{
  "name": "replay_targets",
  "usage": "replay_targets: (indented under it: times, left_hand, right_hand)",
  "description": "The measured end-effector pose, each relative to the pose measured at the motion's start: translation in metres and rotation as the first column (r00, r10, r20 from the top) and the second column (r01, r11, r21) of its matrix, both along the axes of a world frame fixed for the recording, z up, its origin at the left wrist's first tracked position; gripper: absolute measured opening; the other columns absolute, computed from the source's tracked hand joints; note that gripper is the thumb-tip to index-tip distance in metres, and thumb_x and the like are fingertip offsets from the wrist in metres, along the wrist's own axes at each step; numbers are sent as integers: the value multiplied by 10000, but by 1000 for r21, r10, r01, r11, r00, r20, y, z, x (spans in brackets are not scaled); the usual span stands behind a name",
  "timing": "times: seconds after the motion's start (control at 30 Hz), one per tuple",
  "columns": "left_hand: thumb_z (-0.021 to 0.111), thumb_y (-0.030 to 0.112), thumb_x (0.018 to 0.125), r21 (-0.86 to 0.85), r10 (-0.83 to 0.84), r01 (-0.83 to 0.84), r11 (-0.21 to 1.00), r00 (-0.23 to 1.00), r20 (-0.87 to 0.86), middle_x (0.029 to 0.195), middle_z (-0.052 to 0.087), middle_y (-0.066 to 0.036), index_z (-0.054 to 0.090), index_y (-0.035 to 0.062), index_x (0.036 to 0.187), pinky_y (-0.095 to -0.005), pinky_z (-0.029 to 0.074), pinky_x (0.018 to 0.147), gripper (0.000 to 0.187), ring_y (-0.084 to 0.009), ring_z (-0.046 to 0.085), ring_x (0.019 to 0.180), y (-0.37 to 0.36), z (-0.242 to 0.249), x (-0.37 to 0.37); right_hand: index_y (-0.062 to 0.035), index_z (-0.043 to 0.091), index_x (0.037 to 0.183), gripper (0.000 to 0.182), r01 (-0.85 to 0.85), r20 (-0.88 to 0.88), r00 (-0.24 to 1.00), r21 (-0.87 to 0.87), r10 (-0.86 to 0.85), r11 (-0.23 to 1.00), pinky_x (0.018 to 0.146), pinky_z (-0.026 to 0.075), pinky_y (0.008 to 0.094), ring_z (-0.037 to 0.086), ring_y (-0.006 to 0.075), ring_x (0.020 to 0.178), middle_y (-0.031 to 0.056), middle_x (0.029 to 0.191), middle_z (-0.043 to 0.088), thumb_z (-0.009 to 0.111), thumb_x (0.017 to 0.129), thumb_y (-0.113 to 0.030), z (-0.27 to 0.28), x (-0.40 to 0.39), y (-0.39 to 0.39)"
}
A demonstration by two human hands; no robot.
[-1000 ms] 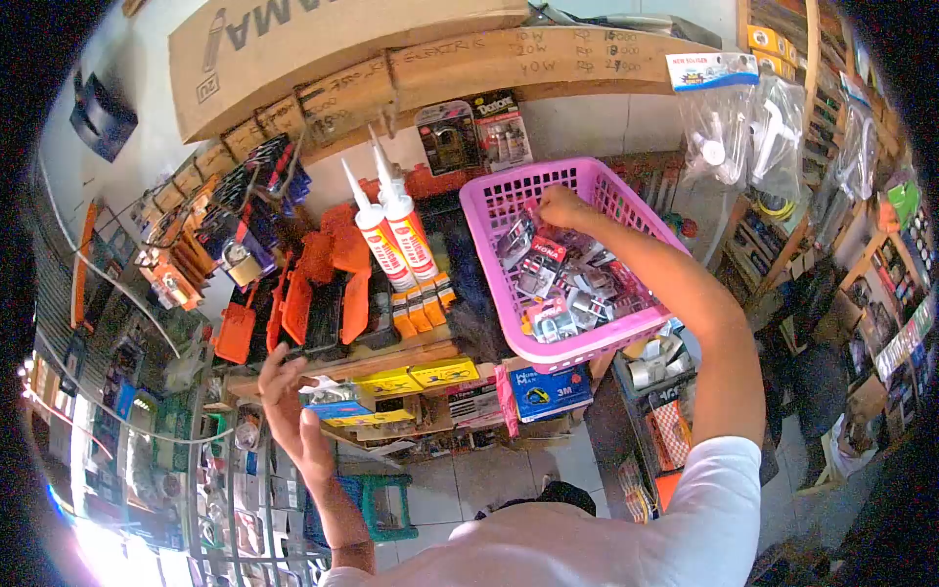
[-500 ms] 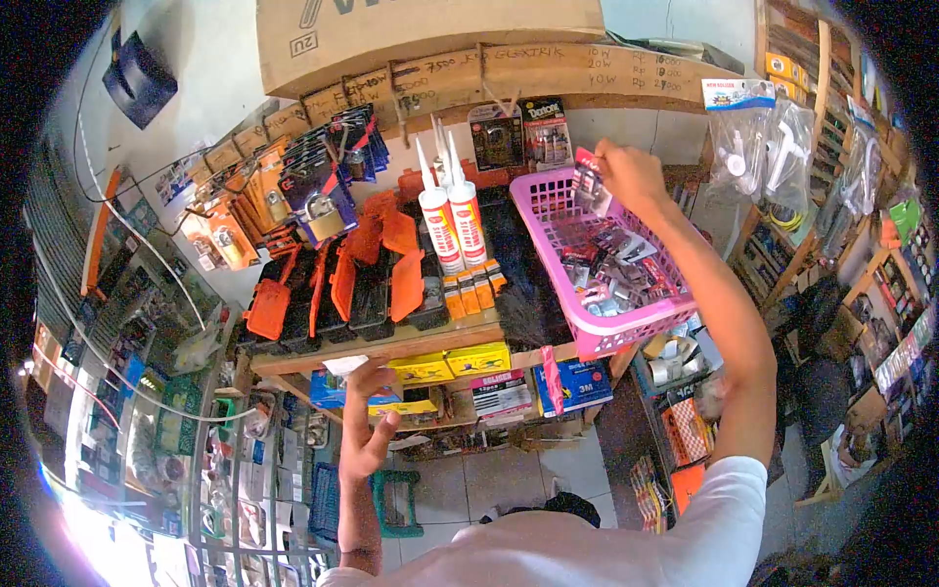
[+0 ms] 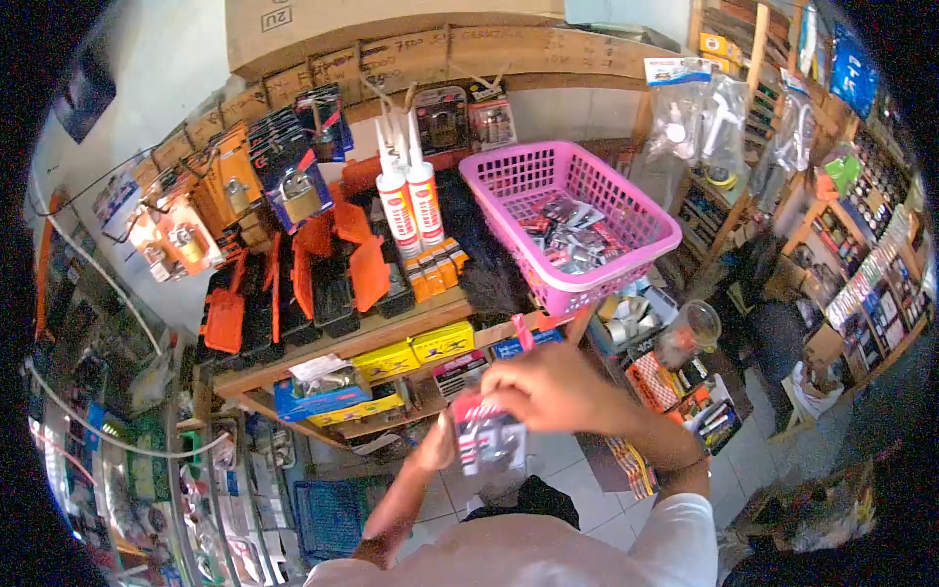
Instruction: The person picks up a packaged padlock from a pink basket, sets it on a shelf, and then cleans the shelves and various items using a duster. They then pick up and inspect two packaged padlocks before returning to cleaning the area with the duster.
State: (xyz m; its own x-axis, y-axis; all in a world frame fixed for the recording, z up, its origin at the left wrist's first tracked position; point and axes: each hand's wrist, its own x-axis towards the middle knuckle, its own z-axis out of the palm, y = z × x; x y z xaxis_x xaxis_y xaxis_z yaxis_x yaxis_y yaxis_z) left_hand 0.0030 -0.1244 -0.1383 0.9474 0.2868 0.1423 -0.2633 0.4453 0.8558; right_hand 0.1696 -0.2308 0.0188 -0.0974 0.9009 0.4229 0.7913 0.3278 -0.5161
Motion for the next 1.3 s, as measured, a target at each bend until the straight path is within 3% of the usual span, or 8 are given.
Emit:
replay_targets:
  times: [0.13, 0.57, 0.63, 0.77, 0.9, 1.0, 1.1, 1.3]
  left_hand:
    - [336, 866, 749, -287, -347, 372, 883, 928, 134, 1253, 543, -198, 382, 26, 1385, -448, 447, 976, 1055, -330, 569, 1129, -15, -24, -4]
    - [398, 806, 792, -842, 30, -83, 533, 996, -79, 1089, 618, -192, 452, 127, 1366, -592, 500, 805, 891, -360, 625, 943, -30, -55, -33]
    - [397, 769, 825, -807, 112, -186, 561, 983, -148, 1123, 619, -181, 501, 151, 1324, -612, 491, 821, 801, -358, 620, 972, -24, -61, -33]
    - [405, 740, 845, -765, 221, -273, 583, 960, -175, 1192, 594, -181, 524, 160, 1303, -631, 450, 890, 749, -367, 597, 1035, -7, -74, -21]
    - [409, 722, 855, -786, 341, -306, 537, 931, -129, 1243, 576, -185, 529, 160, 1299, -639, 413, 947, 726, -375, 570, 1101, 6, -64, -6]
    - [402, 701, 870, -757, 479, -359, 547, 875, -68, 1235, 586, -179, 527, 151, 1299, -640, 420, 935, 709, -380, 575, 1103, 20, -70, -3]
    - [401, 732, 850, -753, 595, -415, 510, 803, -40, 1248, 576, -182, 519, 147, 1300, -630, 419, 945, 747, -373, 575, 1103, 28, -71, 1]
    - [366, 751, 848, -697, 748, -540, 473, 664, -6, 1245, 580, -157, 494, 122, 1319, -606, 437, 938, 797, -354, 585, 1097, 34, -59, -2]
  right_hand:
    - [-90, 618, 893, 121, 41, -35, 999, -3, -41, 999, 565, 498, 377, 657, 267, 624, 100, 705, 650, 670, 806, -156, -42, -15, 1]
    - [-37, 395, 1334, 647, 555, -139, 826, 34, -546, 831, 666, 515, 347, 646, 248, 866, 225, 1120, 579, 566, 913, -497, -205, 98, 37]
    - [-60, 317, 1397, 743, -20, -714, 492, -582, -499, 813, 623, 521, 315, 654, 201, 880, 217, 1165, 574, 533, 905, -573, -167, 93, 51]
    - [-73, 399, 1275, 501, -262, -921, -31, -367, -388, 893, 549, 496, 244, 664, 166, 762, 126, 1097, 628, 527, 960, -441, -189, 100, 84]
    - [-96, 424, 1101, 233, -157, -957, -111, -251, -270, 955, 464, 414, 227, 521, 83, 570, 12, 829, 582, 579, 944, -168, -193, 94, 86]
    - [-74, 367, 1200, 372, -71, -920, -75, -380, -385, 922, 398, 339, 206, 435, 49, 502, -9, 730, 519, 597, 907, -86, -196, 74, 57]
    - [-60, 407, 1201, 321, 13, -897, 258, -370, -360, 929, 361, 301, 219, 391, 50, 428, -34, 611, 460, 577, 932, -95, -225, 59, 7]
    - [15, 546, 953, 402, -112, -491, 822, -637, -289, 763, 732, 483, 368, 632, 231, 799, 143, 822, 634, 501, 969, -385, -268, 57, -80]
